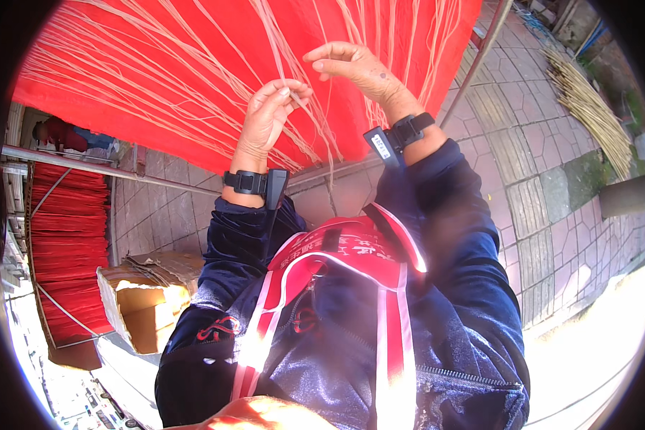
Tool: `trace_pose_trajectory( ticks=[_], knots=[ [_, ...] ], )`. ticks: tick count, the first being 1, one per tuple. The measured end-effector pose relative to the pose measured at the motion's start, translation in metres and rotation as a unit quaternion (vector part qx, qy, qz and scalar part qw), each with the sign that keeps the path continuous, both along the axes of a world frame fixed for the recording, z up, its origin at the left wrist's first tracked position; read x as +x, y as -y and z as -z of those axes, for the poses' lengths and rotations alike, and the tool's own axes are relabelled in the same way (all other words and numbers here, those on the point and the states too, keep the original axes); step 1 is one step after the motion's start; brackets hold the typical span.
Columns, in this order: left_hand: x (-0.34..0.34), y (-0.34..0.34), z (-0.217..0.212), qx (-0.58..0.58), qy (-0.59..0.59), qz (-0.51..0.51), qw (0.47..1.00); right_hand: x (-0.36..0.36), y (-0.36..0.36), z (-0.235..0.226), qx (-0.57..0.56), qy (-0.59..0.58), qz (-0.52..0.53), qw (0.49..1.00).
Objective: The person ties multiple white strings to a red fabric panel suspended overhead. They repeatedly gather strings, form loops, and secure them with knots using both hands.
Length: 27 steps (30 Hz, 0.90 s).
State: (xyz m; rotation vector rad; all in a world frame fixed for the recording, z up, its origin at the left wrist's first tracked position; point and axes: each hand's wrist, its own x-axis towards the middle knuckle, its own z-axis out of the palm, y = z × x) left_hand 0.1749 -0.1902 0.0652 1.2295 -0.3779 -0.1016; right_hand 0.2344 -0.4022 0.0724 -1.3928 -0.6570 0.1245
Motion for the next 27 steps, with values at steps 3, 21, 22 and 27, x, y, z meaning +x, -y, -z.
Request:
trace_pose_trajectory(
  ticks=[3, 21, 22, 27],
  knots=[
    [-0.002, 0.009, 0.003, -0.026, -0.021, 0.016, 0.999, -0.007, -0.014, 0.003, -0.01, 0.003, 0.032, 0.999],
    [-0.017, -0.007, 0.006, -0.048, 0.033, -0.043, 0.997, -0.013, -0.018, 0.018, 0.23, -0.126, 0.018, 0.965],
    [-0.018, -0.013, 0.005, -0.067, 0.033, -0.023, 0.997, -0.012, -0.015, 0.019, 0.238, -0.126, 0.028, 0.963],
    [-0.02, -0.047, 0.003, -0.149, 0.04, 0.036, 0.987, -0.002, 0.005, 0.023, 0.286, -0.08, 0.041, 0.954]
  ],
)
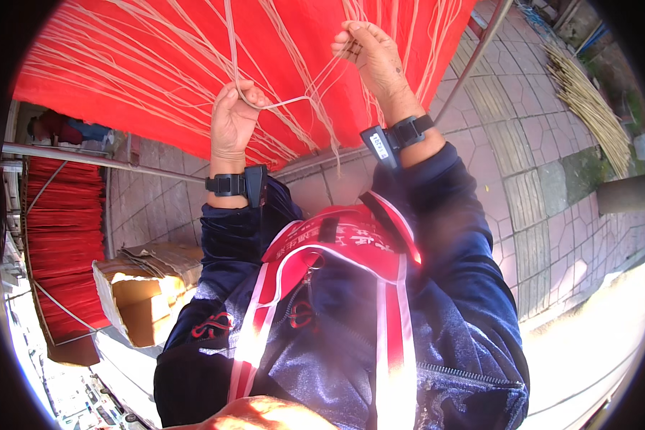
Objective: The person ties multiple white strings to a red fabric panel suspended overhead. They repeatedly gather strings, form loops, and secure them with knots using both hands.
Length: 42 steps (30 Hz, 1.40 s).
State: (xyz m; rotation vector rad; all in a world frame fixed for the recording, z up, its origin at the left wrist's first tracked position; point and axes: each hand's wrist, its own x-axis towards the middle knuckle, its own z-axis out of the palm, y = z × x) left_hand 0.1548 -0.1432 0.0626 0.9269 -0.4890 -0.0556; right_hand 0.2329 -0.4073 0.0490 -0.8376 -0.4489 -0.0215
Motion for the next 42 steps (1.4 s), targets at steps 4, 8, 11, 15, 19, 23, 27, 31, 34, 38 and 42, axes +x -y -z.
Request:
trace_pose_trajectory(
  ticks=[4, 8, 11, 15, 19, 23, 27, 31, 34, 38, 42],
  knots=[
    [-0.002, -0.003, 0.005, 0.049, 0.007, -0.025, 0.998, -0.002, 0.001, 0.005, -0.045, 0.006, 0.004, 0.999],
    [-0.004, 0.013, 0.014, 0.167, -0.006, -0.024, 0.986, -0.018, -0.012, 0.019, -0.177, 0.013, -0.01, 0.984],
    [-0.007, 0.028, 0.024, 0.24, -0.037, -0.017, 0.97, -0.029, -0.02, 0.035, -0.238, 0.01, -0.057, 0.97],
    [-0.012, 0.039, 0.042, 0.254, -0.057, -0.021, 0.965, -0.045, -0.028, 0.067, -0.255, -0.03, -0.1, 0.961],
    [-0.016, 0.038, 0.057, 0.244, -0.055, -0.04, 0.967, -0.052, -0.031, 0.092, -0.233, -0.066, -0.088, 0.966],
    [-0.017, 0.024, 0.058, 0.258, -0.064, -0.048, 0.963, -0.045, -0.025, 0.096, -0.191, -0.1, -0.011, 0.976],
    [-0.021, 0.002, 0.051, 0.226, -0.053, -0.059, 0.971, -0.032, -0.009, 0.087, -0.118, -0.105, 0.05, 0.986],
    [-0.024, -0.029, 0.043, 0.216, -0.062, -0.094, 0.97, -0.019, 0.014, 0.081, -0.057, -0.109, 0.111, 0.986],
    [-0.029, -0.045, 0.04, 0.25, -0.066, -0.13, 0.957, -0.02, 0.029, 0.083, -0.079, -0.119, 0.16, 0.977],
    [-0.033, -0.038, 0.048, 0.309, -0.086, -0.131, 0.938, -0.032, 0.028, 0.097, -0.177, -0.1, 0.141, 0.969],
    [-0.035, -0.008, 0.071, 0.349, -0.115, -0.073, 0.927, -0.05, 0.014, 0.115, -0.265, -0.088, 0.072, 0.957]
  ],
)
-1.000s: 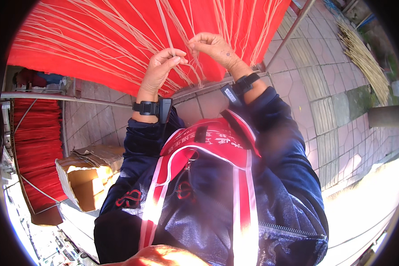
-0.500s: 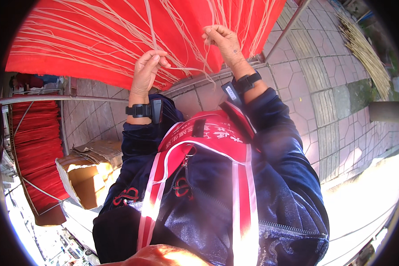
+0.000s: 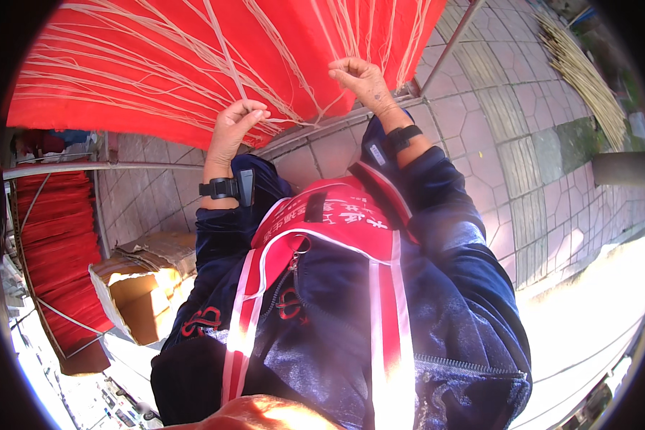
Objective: The person ties multiple white strings to a red fabric panel suspended overhead. They repeatedly gather strings, form loops, and secure them with knots using both hands.
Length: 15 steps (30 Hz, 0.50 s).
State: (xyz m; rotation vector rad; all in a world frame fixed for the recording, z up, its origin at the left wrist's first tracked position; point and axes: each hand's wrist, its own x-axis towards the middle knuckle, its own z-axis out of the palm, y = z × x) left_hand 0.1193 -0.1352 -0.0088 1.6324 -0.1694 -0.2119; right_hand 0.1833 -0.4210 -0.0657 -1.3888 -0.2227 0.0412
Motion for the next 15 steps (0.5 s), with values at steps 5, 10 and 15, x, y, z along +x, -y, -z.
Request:
trace_pose_trajectory(
  ticks=[5, 10, 15],
  knots=[
    [-0.004, 0.019, 0.036, 0.066, -0.043, 0.054, 0.995, -0.008, 0.0, 0.021, -0.016, -0.026, -0.064, 0.997],
    [-0.005, 0.0, 0.075, 0.112, -0.074, 0.028, 0.991, 0.003, 0.017, 0.031, -0.034, -0.034, 0.004, 0.999],
    [-0.01, -0.049, 0.095, 0.191, -0.122, -0.062, 0.972, 0.017, 0.054, 0.019, 0.063, -0.008, 0.162, 0.985]
  ],
)
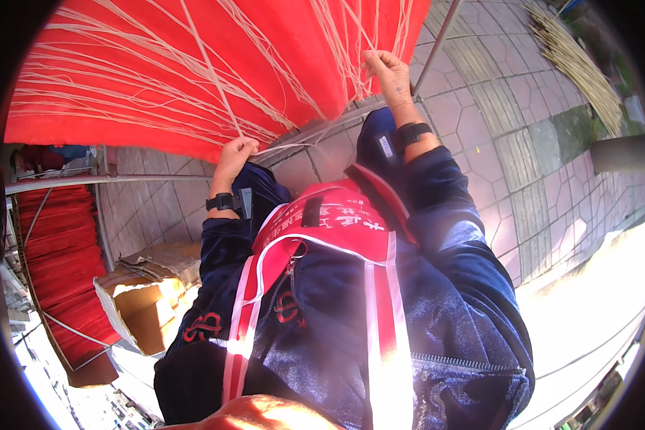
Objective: The person ties multiple white strings to a red fabric panel suspended overhead. They repeatedly gather strings, form loops, and secure them with knots using both hands.
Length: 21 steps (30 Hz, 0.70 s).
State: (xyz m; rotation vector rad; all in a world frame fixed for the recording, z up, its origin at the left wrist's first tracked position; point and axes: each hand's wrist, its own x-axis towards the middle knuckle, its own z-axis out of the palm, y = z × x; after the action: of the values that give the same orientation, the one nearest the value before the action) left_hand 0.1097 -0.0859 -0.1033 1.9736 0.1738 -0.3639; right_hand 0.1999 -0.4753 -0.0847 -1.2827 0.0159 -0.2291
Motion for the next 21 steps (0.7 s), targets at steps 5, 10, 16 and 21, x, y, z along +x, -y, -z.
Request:
trace_pose_trajectory(
  ticks=[5, 10, 16, 21],
  knots=[
    [-0.009, -0.05, -0.011, 0.048, 0.065, -0.118, 0.99, 0.006, 0.042, -0.021, 0.02, 0.038, 0.112, 0.993],
    [-0.012, -0.06, -0.014, 0.0, 0.1, -0.235, 0.967, 0.008, 0.056, -0.028, 0.011, 0.062, 0.132, 0.989],
    [-0.009, -0.031, -0.011, -0.019, 0.095, -0.181, 0.979, -0.011, 0.002, 0.0, -0.05, -0.02, -0.113, 0.992],
    [-0.007, -0.012, -0.001, -0.05, 0.066, -0.111, 0.99, -0.019, -0.025, 0.01, -0.085, -0.032, -0.166, 0.982]
  ],
)
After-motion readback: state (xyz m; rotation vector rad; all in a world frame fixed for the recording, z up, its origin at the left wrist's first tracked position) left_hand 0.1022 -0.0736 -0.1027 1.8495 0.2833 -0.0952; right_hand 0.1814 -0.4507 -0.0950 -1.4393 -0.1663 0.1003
